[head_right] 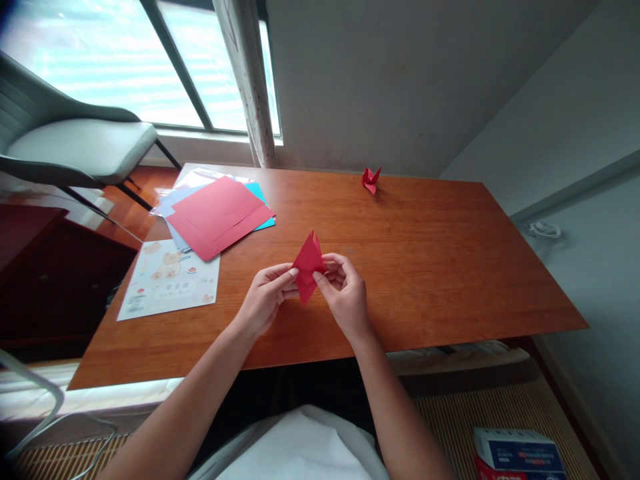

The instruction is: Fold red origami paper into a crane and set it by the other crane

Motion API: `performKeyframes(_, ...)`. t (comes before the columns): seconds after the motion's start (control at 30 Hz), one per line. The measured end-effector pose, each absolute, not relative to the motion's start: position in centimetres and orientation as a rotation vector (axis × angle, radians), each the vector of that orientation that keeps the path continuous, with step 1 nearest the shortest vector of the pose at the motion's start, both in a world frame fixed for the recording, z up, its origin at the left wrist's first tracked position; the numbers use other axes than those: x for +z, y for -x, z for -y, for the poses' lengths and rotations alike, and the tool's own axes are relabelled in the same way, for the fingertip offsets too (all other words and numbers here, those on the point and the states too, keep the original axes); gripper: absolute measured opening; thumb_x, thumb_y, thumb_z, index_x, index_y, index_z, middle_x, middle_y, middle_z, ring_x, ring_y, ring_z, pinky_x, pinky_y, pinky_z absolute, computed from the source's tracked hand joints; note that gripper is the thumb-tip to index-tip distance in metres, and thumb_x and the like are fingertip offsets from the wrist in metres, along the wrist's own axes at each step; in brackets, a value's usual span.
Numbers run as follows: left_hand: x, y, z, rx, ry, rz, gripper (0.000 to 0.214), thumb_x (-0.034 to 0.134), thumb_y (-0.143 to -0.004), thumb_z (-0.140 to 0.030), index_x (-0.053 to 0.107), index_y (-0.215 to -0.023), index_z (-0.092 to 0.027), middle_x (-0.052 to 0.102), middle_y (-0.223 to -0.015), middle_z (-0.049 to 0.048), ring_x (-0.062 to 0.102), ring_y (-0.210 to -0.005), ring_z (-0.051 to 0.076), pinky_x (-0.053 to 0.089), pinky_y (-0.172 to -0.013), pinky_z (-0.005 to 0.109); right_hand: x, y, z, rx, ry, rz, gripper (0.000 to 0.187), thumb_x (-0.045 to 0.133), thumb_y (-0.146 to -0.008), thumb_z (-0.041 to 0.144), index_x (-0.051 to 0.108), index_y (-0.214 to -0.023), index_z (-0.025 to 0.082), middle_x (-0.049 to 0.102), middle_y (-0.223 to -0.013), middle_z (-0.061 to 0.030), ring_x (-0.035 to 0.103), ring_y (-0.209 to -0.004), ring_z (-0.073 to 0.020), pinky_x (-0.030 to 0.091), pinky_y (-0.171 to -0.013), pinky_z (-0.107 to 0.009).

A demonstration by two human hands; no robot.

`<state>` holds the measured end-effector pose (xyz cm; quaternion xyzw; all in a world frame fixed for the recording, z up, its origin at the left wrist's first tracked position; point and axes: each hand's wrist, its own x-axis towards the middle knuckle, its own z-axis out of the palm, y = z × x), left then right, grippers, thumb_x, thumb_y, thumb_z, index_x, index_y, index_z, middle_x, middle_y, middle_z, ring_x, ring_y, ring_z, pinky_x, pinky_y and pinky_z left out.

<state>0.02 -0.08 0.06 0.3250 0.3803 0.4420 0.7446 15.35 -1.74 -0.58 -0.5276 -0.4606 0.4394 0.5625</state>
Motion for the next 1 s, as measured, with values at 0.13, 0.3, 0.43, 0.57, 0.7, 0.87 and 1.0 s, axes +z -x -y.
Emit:
performKeyframes(0.13, 0.0, 0.0, 0.1, 0.974, -0.719, -0.813, 0.033, 0.076, -0.078, -0.039, 0.077, -0.098, -0.013, 0.076, -0.087, 0.0089, 0.071, -0.077, 0.019, 0.056, -0.081, 0.032, -0.4, -15.1, 1.7, 1.051, 1.234, 0.981, 0.037, 0.077, -0.076, 0.031, 0.061, -0.109, 0.023, 0.072, -0.096, -0.0048, 0.07, -0.088, -0.0201, 0.059, -0.08, -0.035)
performKeyframes(0.3, 0.1, 0.0, 0.1, 0.974, -0.733, -0.812, 0.036, 0.075, -0.079, -0.041, 0.077, -0.101, -0.013, 0.077, -0.087, 0.0096, 0.072, -0.079, 0.021, 0.057, -0.082, 0.034, -0.1, -14.8, 1.7, 1.087, 1.204, 0.908, 0.03, 0.077, -0.076, 0.031, 0.064, -0.101, 0.021, 0.072, -0.096, -0.0056, 0.069, -0.09, -0.0197, 0.058, -0.081, -0.034)
performKeyframes(0.43, 0.4, -0.1, 0.2, 0.986, -0.779, -0.809, 0.035, 0.074, -0.08, -0.041, 0.077, -0.1, -0.013, 0.077, -0.088, 0.0094, 0.072, -0.081, 0.023, 0.057, -0.084, 0.036, 0.2, -14.9, 1.7, 1.074, 1.22, 0.927, 0.028, 0.076, -0.076, 0.031, 0.065, -0.1, 0.021, 0.072, -0.094, -0.0053, 0.069, -0.089, -0.02, 0.058, -0.08, -0.034)
performKeyframes(0.57, 0.9, -0.3, 0.4, 1.038, -0.871, -0.866, 0.032, 0.075, -0.08, -0.039, 0.077, -0.098, -0.013, 0.077, -0.091, 0.009, 0.072, -0.084, 0.024, 0.058, -0.084, 0.036, 0.5, -15.2, 1.6, 1.074, 1.236, 0.93, 0.024, 0.076, -0.075, 0.03, 0.067, -0.096, 0.021, 0.073, -0.091, -0.0046, 0.069, -0.086, -0.0199, 0.058, -0.079, -0.034)
performKeyframes(0.7, 1.2, -0.3, 0.4, 1.082, -0.896, -0.916, 0.032, 0.077, -0.077, -0.039, 0.077, -0.096, -0.013, 0.077, -0.092, 0.0087, 0.072, -0.088, 0.025, 0.058, -0.083, 0.037, 0.6, -15.3, 1.6, 1.075, 1.254, 0.947, 0.023, 0.076, -0.075, 0.031, 0.067, -0.095, 0.021, 0.073, -0.09, -0.0047, 0.069, -0.085, -0.0204, 0.058, -0.078, -0.035)
performKeyframes(0.87, 1.0, -0.2, 0.3, 1.07, -0.866, -0.886, 0.034, 0.076, -0.078, -0.041, 0.077, -0.097, -0.013, 0.077, -0.092, 0.0094, 0.072, -0.085, 0.024, 0.059, -0.084, 0.038, 0.8, -15.2, 1.6, 1.06, 1.26, 0.944, 0.027, 0.076, -0.074, 0.03, 0.065, -0.097, 0.021, 0.072, -0.091, -0.0047, 0.069, -0.085, -0.0204, 0.058, -0.079, -0.035)
performKeyframes(1.0, 0.8, -0.1, 0.3, 1.066, -0.83, -0.874, 0.034, 0.076, -0.079, -0.041, 0.077, -0.098, -0.013, 0.077, -0.088, 0.0088, 0.072, -0.082, 0.023, 0.059, -0.084, 0.038, 0.9, -15.1, 1.5, 1.061, 1.25, 0.937, 0.027, 0.077, -0.074, 0.03, 0.064, -0.097, 0.021, 0.071, -0.09, -0.0043, 0.068, -0.086, -0.0196, 0.058, -0.079, -0.034)
